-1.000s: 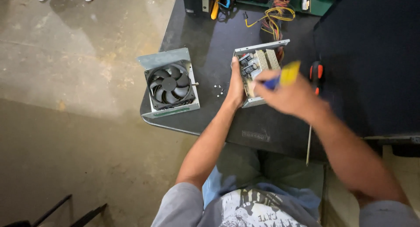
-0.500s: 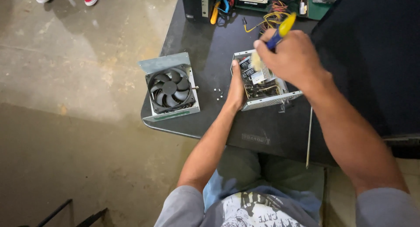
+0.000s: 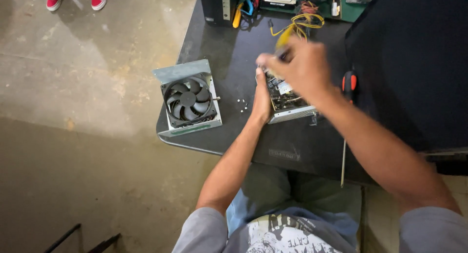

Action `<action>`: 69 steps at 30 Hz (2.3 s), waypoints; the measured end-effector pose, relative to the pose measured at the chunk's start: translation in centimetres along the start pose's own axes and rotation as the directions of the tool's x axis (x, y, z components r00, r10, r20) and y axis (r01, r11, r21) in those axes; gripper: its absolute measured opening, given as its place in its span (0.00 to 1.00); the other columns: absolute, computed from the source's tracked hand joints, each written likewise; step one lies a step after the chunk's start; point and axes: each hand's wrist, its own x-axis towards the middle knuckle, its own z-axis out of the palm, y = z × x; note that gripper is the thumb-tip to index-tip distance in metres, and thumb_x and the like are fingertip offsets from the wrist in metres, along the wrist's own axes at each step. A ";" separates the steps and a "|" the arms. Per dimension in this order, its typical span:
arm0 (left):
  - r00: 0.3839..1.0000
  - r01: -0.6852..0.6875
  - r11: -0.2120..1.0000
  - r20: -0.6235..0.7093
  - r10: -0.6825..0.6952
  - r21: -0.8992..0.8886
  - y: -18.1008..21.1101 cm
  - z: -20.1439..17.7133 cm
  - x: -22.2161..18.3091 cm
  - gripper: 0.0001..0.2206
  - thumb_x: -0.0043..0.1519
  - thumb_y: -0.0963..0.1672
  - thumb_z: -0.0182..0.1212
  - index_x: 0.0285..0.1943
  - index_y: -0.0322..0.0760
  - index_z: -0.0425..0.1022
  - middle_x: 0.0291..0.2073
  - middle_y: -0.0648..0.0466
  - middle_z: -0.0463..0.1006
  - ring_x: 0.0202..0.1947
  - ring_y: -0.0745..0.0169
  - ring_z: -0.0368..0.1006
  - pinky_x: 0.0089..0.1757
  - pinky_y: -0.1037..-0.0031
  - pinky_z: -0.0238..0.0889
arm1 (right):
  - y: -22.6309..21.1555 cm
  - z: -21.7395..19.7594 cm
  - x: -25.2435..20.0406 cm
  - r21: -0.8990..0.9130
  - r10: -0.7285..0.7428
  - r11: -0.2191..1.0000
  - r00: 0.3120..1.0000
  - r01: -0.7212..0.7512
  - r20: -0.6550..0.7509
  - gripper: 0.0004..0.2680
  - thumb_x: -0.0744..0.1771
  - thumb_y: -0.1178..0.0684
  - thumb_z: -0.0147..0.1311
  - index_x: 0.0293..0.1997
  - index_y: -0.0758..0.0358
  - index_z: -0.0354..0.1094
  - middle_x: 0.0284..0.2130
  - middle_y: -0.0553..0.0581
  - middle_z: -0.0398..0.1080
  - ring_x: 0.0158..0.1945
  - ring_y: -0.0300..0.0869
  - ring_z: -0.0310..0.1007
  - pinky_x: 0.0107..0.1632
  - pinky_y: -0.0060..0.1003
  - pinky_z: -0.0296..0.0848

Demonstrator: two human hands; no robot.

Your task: Cleaning a circuit board with a brush and using a screwdriver to work on a power supply unit.

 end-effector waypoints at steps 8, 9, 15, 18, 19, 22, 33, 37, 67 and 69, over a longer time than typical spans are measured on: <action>0.997 -0.057 0.990 0.050 0.051 0.127 -1.1 -0.4 0.5 0.43 0.69 0.64 0.20 0.84 0.37 0.56 0.82 0.44 0.56 0.84 0.56 0.43 0.77 0.60 0.33 | 0.7 1.1 0.0 -0.234 -0.023 0.970 0.981 0.068 0.191 0.20 0.70 0.30 0.68 0.46 0.59 0.75 0.27 0.59 0.80 0.30 0.57 0.80 0.33 0.55 0.72; 0.999 -0.034 0.994 0.039 0.030 0.100 -0.6 -0.4 0.3 0.42 0.70 0.62 0.19 0.86 0.35 0.50 0.84 0.42 0.52 0.85 0.54 0.39 0.77 0.61 0.31 | -0.1 1.0 0.1 -0.149 -0.038 0.986 0.976 0.071 0.212 0.19 0.71 0.33 0.66 0.51 0.63 0.76 0.29 0.60 0.81 0.31 0.57 0.82 0.34 0.55 0.75; 0.990 0.138 0.988 0.028 -0.136 -0.072 -0.4 -0.3 0.8 0.42 0.75 0.65 0.30 0.89 0.36 0.43 0.86 0.36 0.37 0.86 0.38 0.30 0.79 0.45 0.23 | 0.7 0.2 0.3 -0.192 0.020 0.981 0.990 0.007 0.138 0.22 0.75 0.35 0.60 0.28 0.62 0.75 0.18 0.65 0.74 0.27 0.60 0.82 0.36 0.50 0.77; 0.999 -0.035 0.994 0.032 0.038 -0.099 4.2 1.8 -2.6 0.34 0.80 0.55 0.25 0.88 0.28 0.31 0.86 0.33 0.26 0.85 0.37 0.20 0.77 0.47 0.14 | -0.8 -0.3 -0.2 -0.085 -0.078 0.992 0.974 0.098 0.214 0.17 0.75 0.40 0.60 0.36 0.65 0.74 0.21 0.68 0.75 0.31 0.65 0.82 0.40 0.56 0.77; 0.999 -0.031 0.995 0.027 0.034 -0.100 1.1 0.9 -0.8 0.34 0.80 0.55 0.25 0.88 0.28 0.31 0.86 0.33 0.26 0.85 0.37 0.20 0.77 0.47 0.14 | -1.0 -1.1 0.6 -0.083 -0.077 0.992 0.973 0.097 0.220 0.17 0.75 0.40 0.60 0.36 0.65 0.74 0.21 0.68 0.75 0.31 0.65 0.82 0.40 0.56 0.77; 0.992 0.112 0.954 0.088 -0.091 -0.277 -3.9 -0.5 3.0 0.35 0.70 0.64 0.39 0.77 0.46 0.67 0.75 0.55 0.68 0.76 0.66 0.56 0.74 0.63 0.42 | 0.1 -2.4 3.3 0.134 0.355 0.897 0.866 -0.422 0.353 0.17 0.75 0.33 0.55 0.31 0.49 0.67 0.20 0.45 0.69 0.23 0.35 0.71 0.32 0.34 0.70; 0.965 0.257 0.881 0.146 -0.216 -0.397 0.0 0.4 0.7 0.37 0.69 0.60 0.45 0.82 0.38 0.64 0.75 0.44 0.70 0.76 0.49 0.65 0.72 0.56 0.57 | 3.4 -0.5 8.6 -0.082 0.242 0.970 0.893 -0.228 0.380 0.24 0.69 0.36 0.61 0.18 0.51 0.51 0.17 0.48 0.52 0.24 0.43 0.55 0.33 0.47 0.49; 0.966 0.258 0.857 0.147 -0.215 -0.445 -0.3 0.3 1.0 0.34 0.71 0.59 0.47 0.81 0.38 0.65 0.71 0.43 0.74 0.70 0.48 0.72 0.68 0.54 0.64 | 2.9 -0.3 8.3 0.005 0.121 0.991 0.912 -0.133 0.393 0.25 0.73 0.40 0.60 0.18 0.51 0.50 0.15 0.46 0.48 0.22 0.40 0.53 0.34 0.44 0.49; 0.951 0.308 0.898 0.106 -0.289 -0.315 5.2 2.0 -2.3 0.48 0.68 0.64 0.52 0.88 0.32 0.43 0.84 0.30 0.46 0.78 0.24 0.52 0.67 0.33 0.57 | 2.3 -5.3 0.1 0.142 0.260 0.945 0.940 -0.295 0.221 0.11 0.72 0.38 0.63 0.41 0.50 0.82 0.18 0.57 0.73 0.24 0.44 0.77 0.30 0.40 0.71; 0.958 0.286 0.916 0.094 -0.270 -0.281 1.1 0.6 0.5 0.45 0.71 0.64 0.49 0.88 0.33 0.45 0.83 0.29 0.48 0.79 0.24 0.52 0.68 0.32 0.56 | -1.0 -4.9 -1.0 0.192 0.224 0.939 0.933 -0.284 0.283 0.07 0.71 0.48 0.63 0.49 0.58 0.81 0.23 0.59 0.76 0.23 0.41 0.75 0.29 0.34 0.71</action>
